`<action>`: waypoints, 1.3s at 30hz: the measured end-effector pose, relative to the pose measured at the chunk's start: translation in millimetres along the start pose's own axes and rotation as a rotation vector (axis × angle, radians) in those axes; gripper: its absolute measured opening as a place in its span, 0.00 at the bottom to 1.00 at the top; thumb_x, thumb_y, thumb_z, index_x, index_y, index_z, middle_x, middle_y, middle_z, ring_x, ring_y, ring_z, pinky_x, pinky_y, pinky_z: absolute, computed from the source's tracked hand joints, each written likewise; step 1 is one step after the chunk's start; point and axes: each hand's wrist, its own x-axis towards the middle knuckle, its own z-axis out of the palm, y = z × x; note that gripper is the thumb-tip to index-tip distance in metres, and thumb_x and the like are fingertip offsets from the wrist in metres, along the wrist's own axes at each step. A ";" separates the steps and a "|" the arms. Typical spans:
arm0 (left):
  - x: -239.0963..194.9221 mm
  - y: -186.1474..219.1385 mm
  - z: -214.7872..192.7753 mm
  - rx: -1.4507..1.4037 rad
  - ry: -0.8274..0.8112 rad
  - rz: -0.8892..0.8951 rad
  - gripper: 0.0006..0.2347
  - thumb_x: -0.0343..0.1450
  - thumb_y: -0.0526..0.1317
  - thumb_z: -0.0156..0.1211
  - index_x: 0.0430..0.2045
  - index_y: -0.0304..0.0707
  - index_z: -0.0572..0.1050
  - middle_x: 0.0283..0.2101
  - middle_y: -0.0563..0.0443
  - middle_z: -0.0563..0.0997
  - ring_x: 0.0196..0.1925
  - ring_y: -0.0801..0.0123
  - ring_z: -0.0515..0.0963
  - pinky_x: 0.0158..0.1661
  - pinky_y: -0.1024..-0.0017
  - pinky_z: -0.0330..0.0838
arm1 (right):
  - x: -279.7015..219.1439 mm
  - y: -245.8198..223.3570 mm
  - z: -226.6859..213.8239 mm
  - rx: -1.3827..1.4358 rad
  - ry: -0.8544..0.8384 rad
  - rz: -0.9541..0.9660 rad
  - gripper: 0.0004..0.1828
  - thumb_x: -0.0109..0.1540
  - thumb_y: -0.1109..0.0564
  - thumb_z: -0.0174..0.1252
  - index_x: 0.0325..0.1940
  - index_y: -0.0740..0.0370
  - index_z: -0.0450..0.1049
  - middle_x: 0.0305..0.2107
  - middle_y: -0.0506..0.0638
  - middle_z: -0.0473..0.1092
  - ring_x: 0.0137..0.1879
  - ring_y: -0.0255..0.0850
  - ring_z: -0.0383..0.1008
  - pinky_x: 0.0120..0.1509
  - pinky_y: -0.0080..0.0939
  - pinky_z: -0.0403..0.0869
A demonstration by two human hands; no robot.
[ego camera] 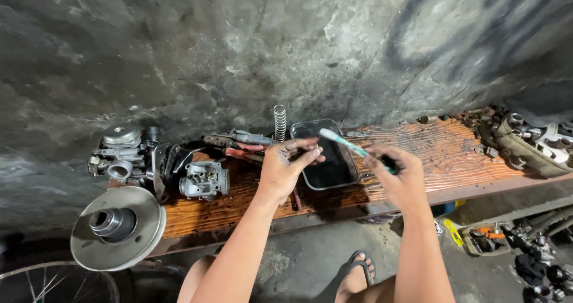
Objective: The person scrubs a disassembled carburetor with a toothbrush over a small tray of dark liquid. They rotate the carburetor to clean multiple sides and crevices, then briefly scrub a small metal component before placing it back on the workbench.
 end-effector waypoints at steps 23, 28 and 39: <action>-1.5 -0.5 -4.6 -0.031 -0.047 -0.010 0.14 0.67 0.28 0.69 0.46 0.24 0.79 0.34 0.35 0.86 0.30 0.60 0.86 0.34 0.69 0.84 | -1.7 15.4 -1.7 -0.081 0.031 0.008 0.07 0.55 0.59 0.73 0.37 0.56 0.84 0.26 0.50 0.77 0.38 0.30 0.72 0.46 0.39 0.74; -0.7 -5.2 -6.7 0.088 -0.023 0.066 0.15 0.64 0.28 0.72 0.44 0.27 0.80 0.33 0.38 0.86 0.30 0.63 0.87 0.35 0.69 0.84 | -1.7 13.5 -3.0 -0.058 -0.020 -0.019 0.06 0.55 0.60 0.71 0.36 0.56 0.85 0.26 0.50 0.77 0.37 0.30 0.71 0.43 0.37 0.73; -5.4 10.3 1.3 0.463 0.075 0.324 0.16 0.58 0.28 0.73 0.39 0.40 0.84 0.30 0.52 0.87 0.35 0.71 0.87 0.42 0.73 0.81 | -3.0 15.9 -5.7 -0.078 0.019 -0.007 0.07 0.55 0.58 0.73 0.36 0.57 0.84 0.26 0.50 0.78 0.37 0.32 0.74 0.44 0.38 0.74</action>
